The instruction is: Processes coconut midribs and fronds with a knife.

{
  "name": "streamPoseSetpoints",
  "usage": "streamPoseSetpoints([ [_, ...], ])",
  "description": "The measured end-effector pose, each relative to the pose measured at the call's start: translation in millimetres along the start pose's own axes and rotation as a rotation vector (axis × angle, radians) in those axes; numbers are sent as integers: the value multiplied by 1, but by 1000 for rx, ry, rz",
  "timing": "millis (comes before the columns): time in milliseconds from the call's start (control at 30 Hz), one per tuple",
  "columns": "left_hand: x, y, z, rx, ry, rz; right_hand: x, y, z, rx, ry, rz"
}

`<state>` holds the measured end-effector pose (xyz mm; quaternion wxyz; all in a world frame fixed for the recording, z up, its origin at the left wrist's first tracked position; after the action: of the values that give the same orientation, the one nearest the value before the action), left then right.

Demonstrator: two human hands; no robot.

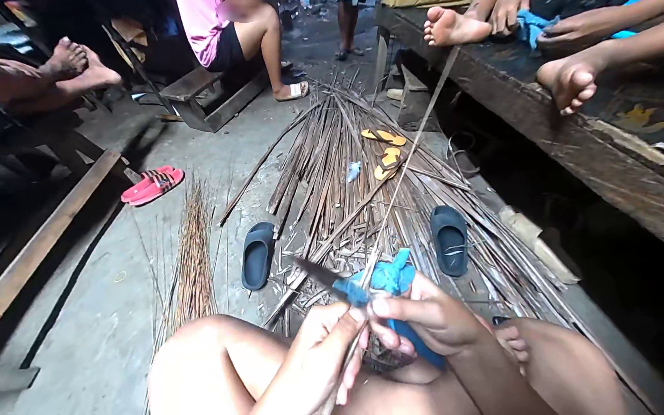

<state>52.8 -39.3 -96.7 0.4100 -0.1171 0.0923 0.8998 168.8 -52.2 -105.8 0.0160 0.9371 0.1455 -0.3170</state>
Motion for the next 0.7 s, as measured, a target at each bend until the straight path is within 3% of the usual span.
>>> streamPoseSetpoints([
  [133, -1, -4, -2, 55, 41, -22, 6, 0, -6, 37, 17, 151],
  [400, -3, -8, -11, 197, 313, -85, 16, -4, -8, 102, 27, 260],
  [700, -2, -13, -17, 247, 335, -88, 22, -4, -12, 171, 137, 385],
])
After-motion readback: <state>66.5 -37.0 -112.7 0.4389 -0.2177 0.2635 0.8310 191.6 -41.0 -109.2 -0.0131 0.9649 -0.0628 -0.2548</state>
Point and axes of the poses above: each hand's wrist, its own y-axis away from the middle knuckle, its own x-axis out of the back of the hand, z = x × y, the point moved 7 cm from there along -y, towards the middle knuckle, and after that the axes turned 1 degree about x, right-handed, at the moved point
